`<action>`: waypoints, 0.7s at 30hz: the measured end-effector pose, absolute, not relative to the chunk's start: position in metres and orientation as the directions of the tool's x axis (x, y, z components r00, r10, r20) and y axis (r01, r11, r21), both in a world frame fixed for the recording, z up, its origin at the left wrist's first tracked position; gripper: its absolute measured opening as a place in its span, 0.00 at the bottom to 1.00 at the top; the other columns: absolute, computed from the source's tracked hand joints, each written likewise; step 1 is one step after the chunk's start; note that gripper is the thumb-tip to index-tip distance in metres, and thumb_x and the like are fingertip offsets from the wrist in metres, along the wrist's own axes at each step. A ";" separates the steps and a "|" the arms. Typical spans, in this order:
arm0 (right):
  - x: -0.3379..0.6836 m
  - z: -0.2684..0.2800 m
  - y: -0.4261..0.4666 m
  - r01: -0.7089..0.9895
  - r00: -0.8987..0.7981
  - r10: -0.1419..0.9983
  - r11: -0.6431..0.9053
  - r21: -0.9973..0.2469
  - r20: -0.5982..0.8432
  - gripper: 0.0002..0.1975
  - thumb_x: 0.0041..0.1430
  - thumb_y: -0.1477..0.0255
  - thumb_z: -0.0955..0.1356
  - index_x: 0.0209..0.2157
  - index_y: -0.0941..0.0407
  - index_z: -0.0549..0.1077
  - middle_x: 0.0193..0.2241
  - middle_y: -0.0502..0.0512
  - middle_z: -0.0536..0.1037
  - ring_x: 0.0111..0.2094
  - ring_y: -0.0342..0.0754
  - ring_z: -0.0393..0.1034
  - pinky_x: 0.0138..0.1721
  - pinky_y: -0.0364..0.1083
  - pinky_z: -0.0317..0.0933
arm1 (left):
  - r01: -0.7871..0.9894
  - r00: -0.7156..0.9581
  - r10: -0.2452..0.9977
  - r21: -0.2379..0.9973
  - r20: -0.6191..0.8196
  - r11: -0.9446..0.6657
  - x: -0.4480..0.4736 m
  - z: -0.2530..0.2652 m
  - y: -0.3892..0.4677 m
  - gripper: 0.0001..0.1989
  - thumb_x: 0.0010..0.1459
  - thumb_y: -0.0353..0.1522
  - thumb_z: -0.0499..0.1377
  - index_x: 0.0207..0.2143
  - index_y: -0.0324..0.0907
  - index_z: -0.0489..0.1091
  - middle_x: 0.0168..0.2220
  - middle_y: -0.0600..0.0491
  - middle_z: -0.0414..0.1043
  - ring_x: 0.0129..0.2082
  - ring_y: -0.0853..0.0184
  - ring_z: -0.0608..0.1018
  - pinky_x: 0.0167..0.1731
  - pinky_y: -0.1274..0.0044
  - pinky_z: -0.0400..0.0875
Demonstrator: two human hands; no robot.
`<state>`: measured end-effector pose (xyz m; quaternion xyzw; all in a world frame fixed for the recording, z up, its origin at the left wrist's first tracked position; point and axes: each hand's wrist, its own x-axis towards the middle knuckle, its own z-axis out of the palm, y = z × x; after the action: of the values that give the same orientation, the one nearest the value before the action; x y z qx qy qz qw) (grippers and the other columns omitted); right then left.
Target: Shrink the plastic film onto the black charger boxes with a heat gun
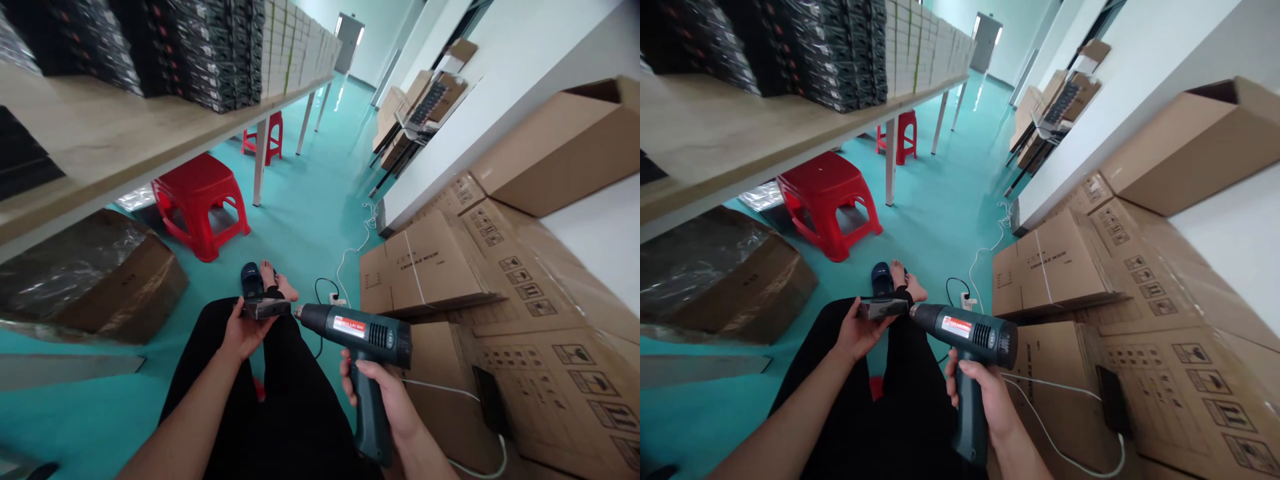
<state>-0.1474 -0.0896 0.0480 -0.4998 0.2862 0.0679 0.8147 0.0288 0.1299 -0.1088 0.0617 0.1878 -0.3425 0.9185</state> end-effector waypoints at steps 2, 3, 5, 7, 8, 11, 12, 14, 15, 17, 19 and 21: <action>-0.145 0.047 -0.087 -0.392 0.832 -0.169 0.496 -0.775 -0.529 0.13 0.55 0.68 0.66 0.41 0.60 0.73 0.31 0.57 0.75 0.25 0.45 0.67 0.23 0.42 0.59 | 0.659 0.693 -0.608 -0.001 -0.386 0.752 0.029 -0.109 0.130 0.30 0.58 0.41 0.56 0.59 0.39 0.55 0.54 0.38 0.67 0.55 0.50 0.69 0.47 0.61 0.71; -0.144 0.047 -0.087 -0.393 0.833 -0.165 0.497 -0.774 -0.528 0.13 0.55 0.68 0.66 0.41 0.60 0.73 0.30 0.57 0.75 0.25 0.45 0.67 0.23 0.43 0.59 | 0.660 0.695 -0.606 0.007 -0.388 0.752 0.028 -0.109 0.130 0.29 0.58 0.41 0.56 0.59 0.39 0.56 0.53 0.38 0.67 0.54 0.50 0.69 0.47 0.61 0.71; -0.142 0.047 -0.087 -0.393 0.835 -0.157 0.502 -0.770 -0.528 0.14 0.55 0.68 0.66 0.41 0.60 0.73 0.30 0.57 0.75 0.25 0.45 0.67 0.23 0.42 0.59 | 0.656 0.699 -0.587 0.039 -0.407 0.754 0.027 -0.109 0.132 0.28 0.57 0.40 0.56 0.57 0.39 0.58 0.51 0.39 0.70 0.51 0.50 0.72 0.45 0.60 0.72; -0.143 0.047 -0.090 -0.398 0.831 -0.149 0.512 -0.761 -0.536 0.14 0.55 0.68 0.66 0.41 0.60 0.73 0.31 0.57 0.75 0.25 0.45 0.67 0.24 0.42 0.59 | 0.647 0.706 -0.548 0.094 -0.449 0.757 0.026 -0.108 0.134 0.25 0.56 0.37 0.56 0.55 0.38 0.61 0.46 0.40 0.73 0.46 0.51 0.76 0.41 0.61 0.74; -0.144 0.047 -0.092 -0.407 0.825 -0.146 0.519 -0.752 -0.547 0.14 0.55 0.68 0.66 0.41 0.60 0.73 0.31 0.56 0.74 0.26 0.45 0.67 0.24 0.42 0.59 | 0.641 0.709 -0.523 0.122 -0.473 0.758 0.026 -0.108 0.134 0.24 0.54 0.35 0.56 0.54 0.38 0.63 0.44 0.41 0.74 0.43 0.52 0.77 0.39 0.61 0.74; -0.150 0.048 -0.099 -0.438 0.799 -0.144 0.525 -0.729 -0.584 0.14 0.55 0.67 0.66 0.42 0.59 0.73 0.32 0.56 0.74 0.26 0.45 0.67 0.24 0.42 0.59 | 0.618 0.713 -0.455 0.171 -0.533 0.768 0.027 -0.111 0.131 0.23 0.47 0.28 0.55 0.49 0.35 0.66 0.39 0.42 0.76 0.39 0.52 0.78 0.38 0.62 0.74; -0.153 0.047 -0.102 -0.443 0.796 -0.148 0.520 -0.731 -0.587 0.14 0.55 0.67 0.66 0.42 0.59 0.73 0.32 0.57 0.74 0.26 0.45 0.67 0.24 0.42 0.59 | 0.608 0.711 -0.429 0.179 -0.557 0.773 0.027 -0.112 0.129 0.23 0.44 0.26 0.54 0.47 0.35 0.68 0.38 0.42 0.76 0.38 0.52 0.78 0.38 0.62 0.74; -0.160 0.047 -0.107 -0.440 0.803 -0.152 0.501 -0.745 -0.576 0.15 0.56 0.68 0.65 0.43 0.59 0.72 0.33 0.58 0.75 0.26 0.45 0.67 0.24 0.43 0.60 | 0.597 0.694 -0.369 0.209 -0.619 0.774 0.029 -0.117 0.125 0.22 0.38 0.24 0.53 0.40 0.35 0.70 0.32 0.44 0.76 0.33 0.54 0.79 0.34 0.63 0.75; -0.163 0.047 -0.109 -0.439 0.808 -0.150 0.492 -0.752 -0.570 0.15 0.56 0.68 0.65 0.44 0.60 0.72 0.33 0.58 0.75 0.26 0.45 0.67 0.24 0.43 0.60 | 0.599 0.683 -0.341 0.229 -0.646 0.767 0.030 -0.119 0.124 0.21 0.35 0.23 0.52 0.36 0.36 0.70 0.29 0.46 0.75 0.30 0.55 0.78 0.31 0.64 0.75; -0.168 0.046 -0.112 -0.441 0.812 -0.143 0.483 -0.756 -0.566 0.15 0.57 0.69 0.64 0.44 0.60 0.72 0.33 0.59 0.76 0.25 0.45 0.68 0.24 0.43 0.60 | 0.611 0.673 -0.312 0.267 -0.671 0.745 0.031 -0.124 0.122 0.17 0.33 0.23 0.51 0.31 0.37 0.69 0.24 0.48 0.73 0.25 0.58 0.77 0.27 0.66 0.75; -0.172 0.046 -0.112 -0.456 0.809 -0.129 0.478 -0.751 -0.573 0.14 0.57 0.70 0.64 0.44 0.60 0.72 0.32 0.59 0.76 0.25 0.45 0.68 0.23 0.43 0.60 | 0.624 0.673 -0.311 0.290 -0.670 0.726 0.032 -0.126 0.121 0.15 0.33 0.24 0.51 0.28 0.37 0.68 0.23 0.49 0.72 0.23 0.60 0.76 0.26 0.68 0.74; -0.175 0.047 -0.111 -0.473 0.806 -0.110 0.474 -0.743 -0.582 0.14 0.57 0.71 0.64 0.43 0.60 0.72 0.32 0.59 0.76 0.25 0.45 0.68 0.23 0.42 0.60 | 0.621 0.683 -0.312 0.300 -0.661 0.724 0.032 -0.127 0.122 0.13 0.33 0.24 0.51 0.26 0.37 0.67 0.23 0.49 0.72 0.22 0.61 0.75 0.25 0.69 0.73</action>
<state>-0.1751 -0.1110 0.0470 -0.5006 0.2909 0.1123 0.8075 0.0317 0.1216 -0.1271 0.2603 0.2970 -0.2654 0.8795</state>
